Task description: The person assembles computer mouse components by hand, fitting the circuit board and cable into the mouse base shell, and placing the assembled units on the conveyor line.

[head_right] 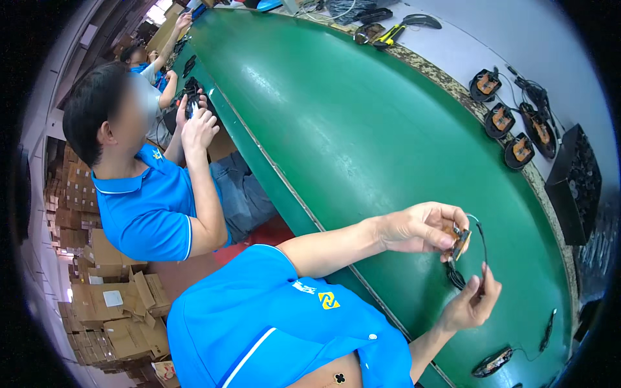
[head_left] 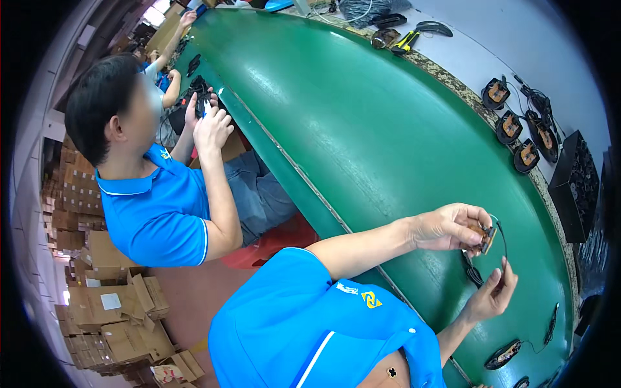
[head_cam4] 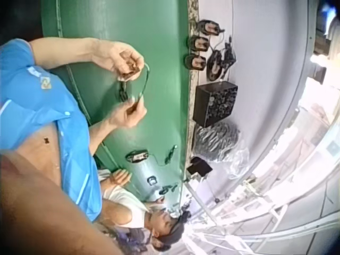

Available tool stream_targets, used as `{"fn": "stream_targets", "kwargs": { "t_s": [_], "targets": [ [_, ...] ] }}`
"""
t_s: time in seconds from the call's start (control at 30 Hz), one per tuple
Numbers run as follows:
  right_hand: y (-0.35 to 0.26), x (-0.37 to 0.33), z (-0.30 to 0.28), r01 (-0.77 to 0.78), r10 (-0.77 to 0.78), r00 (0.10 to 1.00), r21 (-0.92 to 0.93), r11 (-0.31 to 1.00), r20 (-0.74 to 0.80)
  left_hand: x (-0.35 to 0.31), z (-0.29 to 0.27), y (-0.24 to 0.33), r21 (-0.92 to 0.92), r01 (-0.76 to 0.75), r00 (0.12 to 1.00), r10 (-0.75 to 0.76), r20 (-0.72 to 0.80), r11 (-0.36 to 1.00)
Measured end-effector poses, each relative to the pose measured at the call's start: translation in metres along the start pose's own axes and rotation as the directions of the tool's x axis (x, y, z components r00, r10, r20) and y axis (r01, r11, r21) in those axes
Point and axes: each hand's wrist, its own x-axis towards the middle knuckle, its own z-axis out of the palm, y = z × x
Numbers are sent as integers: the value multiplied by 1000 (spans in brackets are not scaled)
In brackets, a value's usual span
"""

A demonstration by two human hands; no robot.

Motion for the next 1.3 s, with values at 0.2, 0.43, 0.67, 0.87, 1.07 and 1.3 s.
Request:
{"fn": "stream_targets", "kwargs": {
  "t_s": [0.2,0.43,0.67,0.87,1.07,1.3],
  "targets": [
    [-1,-9,19,44,-27,877,-24,999,480,0,-30,11,85,-52,982,66,-175,995],
    [1,-11,30,1,5,850,-12,1000,526,-2,-40,20,98,-80,957,104,-272,992],
    [8,-8,34,-204,232,825,-112,973,516,11,-44,15,198,0,960,55,-275,980],
    [13,-4,42,-337,348,789,-115,934,507,23,-57,22,253,44,960,29,-280,966],
    [16,3,35,-361,377,767,-137,922,519,32,-58,23,169,17,958,32,-285,985],
    [18,5,33,-368,382,794,-125,921,473,40,-58,24,202,-36,972,81,-219,979]
  ]
}}
